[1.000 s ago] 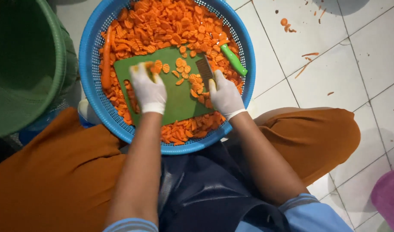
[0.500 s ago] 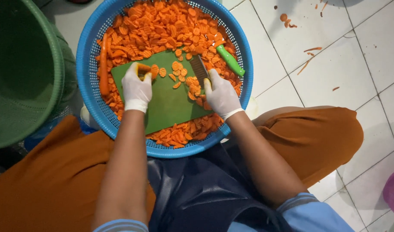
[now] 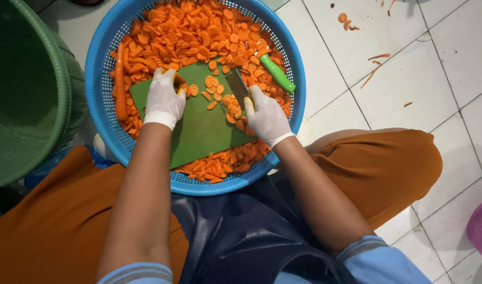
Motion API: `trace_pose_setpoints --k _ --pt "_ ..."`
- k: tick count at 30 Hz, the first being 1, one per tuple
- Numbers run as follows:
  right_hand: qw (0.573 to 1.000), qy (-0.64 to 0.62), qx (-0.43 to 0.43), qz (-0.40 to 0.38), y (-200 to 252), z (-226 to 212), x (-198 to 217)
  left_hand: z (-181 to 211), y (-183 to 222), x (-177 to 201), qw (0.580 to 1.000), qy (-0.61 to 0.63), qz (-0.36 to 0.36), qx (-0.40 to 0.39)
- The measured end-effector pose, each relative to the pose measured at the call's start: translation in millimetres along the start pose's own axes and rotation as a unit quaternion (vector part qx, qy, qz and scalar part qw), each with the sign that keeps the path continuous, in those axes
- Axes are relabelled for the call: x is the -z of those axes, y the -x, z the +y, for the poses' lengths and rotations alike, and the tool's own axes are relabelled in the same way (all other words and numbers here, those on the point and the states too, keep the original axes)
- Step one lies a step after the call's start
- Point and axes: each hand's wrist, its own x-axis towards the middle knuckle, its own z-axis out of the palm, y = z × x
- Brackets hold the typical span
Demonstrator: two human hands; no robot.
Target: Slicing carrots into thin rounds on a cutting board and moving them between containers.
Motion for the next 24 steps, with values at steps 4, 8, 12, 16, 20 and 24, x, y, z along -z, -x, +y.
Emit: trace_pose_setpoints --k 4,8,12,16,20,24 --pt "1.000 0.005 0.000 -0.016 -2 3 -6 -9 19 -6 0.999 0.010 0.003 0.047" --pt "0.999 0.013 -0.004 -0.046 3 -4 -11 4 54 -22 0.994 0.038 -0.007 0.098" --pt "0.992 0.058 -0.007 -0.114 7 -1 -36 17 78 -34 0.990 0.083 -0.006 0.112" --pt "0.986 0.094 0.011 -0.134 14 -6 -49 1 83 -48 0.990 0.096 0.016 0.102" --pt "0.983 0.112 0.025 -0.143 16 -4 -62 11 93 -47 0.987 0.133 0.023 0.090" --pt "0.981 0.116 0.020 -0.151 21 -3 -66 11 97 -52 0.990 0.123 0.053 0.045"
